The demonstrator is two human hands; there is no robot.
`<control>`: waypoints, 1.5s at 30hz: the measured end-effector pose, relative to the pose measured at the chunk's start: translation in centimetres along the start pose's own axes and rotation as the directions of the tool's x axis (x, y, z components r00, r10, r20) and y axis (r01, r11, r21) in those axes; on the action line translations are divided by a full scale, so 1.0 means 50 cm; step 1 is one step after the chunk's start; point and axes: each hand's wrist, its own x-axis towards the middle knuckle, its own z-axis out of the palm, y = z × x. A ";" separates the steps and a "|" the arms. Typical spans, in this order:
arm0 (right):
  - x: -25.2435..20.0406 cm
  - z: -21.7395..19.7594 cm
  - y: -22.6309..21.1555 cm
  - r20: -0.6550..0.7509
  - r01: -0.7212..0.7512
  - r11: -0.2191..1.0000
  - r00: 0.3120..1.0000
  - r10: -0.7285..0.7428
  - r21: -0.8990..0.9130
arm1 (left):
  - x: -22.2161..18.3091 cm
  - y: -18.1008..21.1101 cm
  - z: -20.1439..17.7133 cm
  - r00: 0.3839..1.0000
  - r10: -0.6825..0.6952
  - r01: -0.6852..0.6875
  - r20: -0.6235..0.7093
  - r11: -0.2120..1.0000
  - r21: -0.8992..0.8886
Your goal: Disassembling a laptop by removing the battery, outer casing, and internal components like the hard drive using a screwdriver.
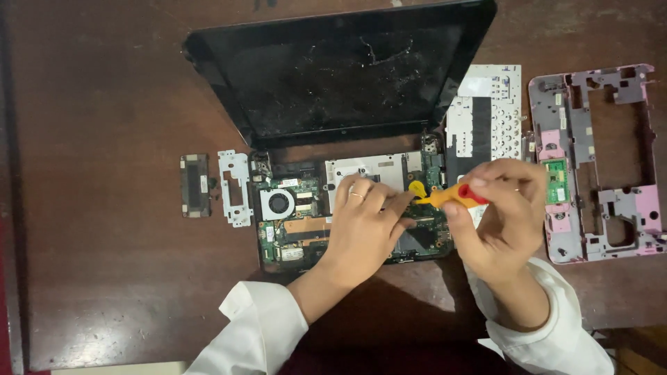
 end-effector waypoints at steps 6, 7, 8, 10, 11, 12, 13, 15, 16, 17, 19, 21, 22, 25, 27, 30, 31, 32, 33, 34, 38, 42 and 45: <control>0.006 -0.010 -0.019 0.058 -0.004 0.999 0.998 0.002 0.039 | -0.005 0.007 0.002 0.997 -0.076 0.076 -0.005 0.997 -0.009; 0.006 -0.010 -0.021 0.050 -0.047 0.994 0.998 0.042 0.102 | -0.005 0.007 0.001 0.997 -0.078 0.078 -0.020 0.997 -0.005; 0.008 -0.007 -0.017 0.046 -0.050 0.994 0.998 0.046 0.101 | -0.006 0.006 0.000 0.997 -0.075 0.075 -0.017 0.997 -0.005; 0.011 0.001 -0.009 -0.026 0.013 0.972 1.000 -0.008 0.236 | -0.006 0.004 -0.001 0.998 -0.068 0.068 -0.012 0.998 0.008; 0.008 0.003 -0.009 -0.030 0.011 0.972 1.000 -0.005 0.234 | -0.007 0.003 -0.001 0.998 -0.064 0.064 -0.008 0.998 0.008; 0.005 0.005 -0.009 -0.079 -0.022 0.956 0.996 0.047 0.293 | -0.007 0.003 0.000 0.998 -0.059 0.059 -0.015 0.998 0.002; 0.003 0.008 -0.009 -0.123 -0.052 0.935 0.987 0.102 0.351 | -0.007 0.003 0.000 0.998 -0.055 0.055 -0.022 0.998 -0.003; 0.001 -0.008 0.001 -0.052 -0.064 0.926 0.995 0.090 0.373 | -0.006 0.004 0.000 0.998 -0.050 0.050 -0.023 0.999 -0.001; 0.000 -0.014 0.007 0.020 -0.077 0.916 0.997 0.075 0.394 | -0.006 0.003 -0.001 0.999 -0.045 0.045 -0.026 0.999 0.002; 0.006 -0.013 0.001 0.021 -0.077 0.915 0.997 0.075 0.395 | -0.006 0.004 -0.001 0.999 -0.046 0.046 -0.025 0.999 0.003; 0.018 -0.011 -0.011 0.026 -0.063 0.992 0.998 0.060 0.106 | -0.007 0.006 -0.002 0.998 -0.060 0.059 -0.037 0.998 -0.010; 0.017 -0.014 -0.011 0.025 -0.034 0.996 0.999 0.032 0.085 | -0.005 0.007 -0.003 0.997 -0.054 0.054 -0.048 0.999 -0.008; 0.017 -0.016 -0.011 0.025 -0.002 0.998 1.000 0.001 0.063 | -0.003 0.007 -0.004 0.997 -0.048 0.048 -0.062 0.999 -0.007; 0.021 -0.014 -0.015 0.005 0.046 0.997 0.999 -0.046 0.060 | -0.005 0.003 0.000 0.996 -0.035 0.034 -0.083 0.999 -0.018; 0.020 -0.011 -0.017 -0.004 0.034 0.995 0.999 -0.033 0.093 | -0.006 0.002 0.002 0.996 -0.031 0.030 -0.081 0.999 -0.011; 0.015 -0.007 -0.016 -0.044 0.013 0.989 0.999 -0.007 0.145 | -0.007 0.002 0.004 0.996 -0.025 0.024 -0.087 1.000 -0.012; 0.013 -0.005 -0.015 -0.076 0.008 0.986 0.997 0.004 0.168 | -0.007 0.002 0.005 0.995 -0.024 0.022 -0.096 1.000 -0.015; 0.013 -0.005 -0.012 -0.075 0.006 0.986 0.997 0.007 0.169 | -0.008 0.004 0.005 0.995 -0.025 0.023 -0.094 1.000 -0.016; 0.012 -0.006 -0.009 -0.082 0.025 0.989 0.997 -0.013 0.148 | -0.008 0.005 0.006 0.995 -0.036 0.035 -0.096 0.999 -0.013; 0.012 -0.006 -0.005 -0.089 0.046 0.991 0.995 -0.035 0.127 | -0.007 0.006 0.006 0.994 -0.046 0.046 -0.100 0.999 -0.009; 0.009 -0.007 -0.005 -0.103 0.045 0.987 0.994 -0.030 0.152 | -0.006 0.006 0.009 0.992 -0.037 0.038 -0.118 0.999 -0.001; 0.011 -0.009 -0.005 -0.099 0.026 0.990 0.995 -0.013 0.136 | -0.004 0.009 0.009 0.992 -0.026 0.030 -0.125 0.999 0.033; 0.010 -0.007 -0.002 -0.122 0.045 0.991 0.992 -0.029 0.130 | -0.002 0.011 0.011 0.989 -0.019 0.026 -0.146 0.999 0.042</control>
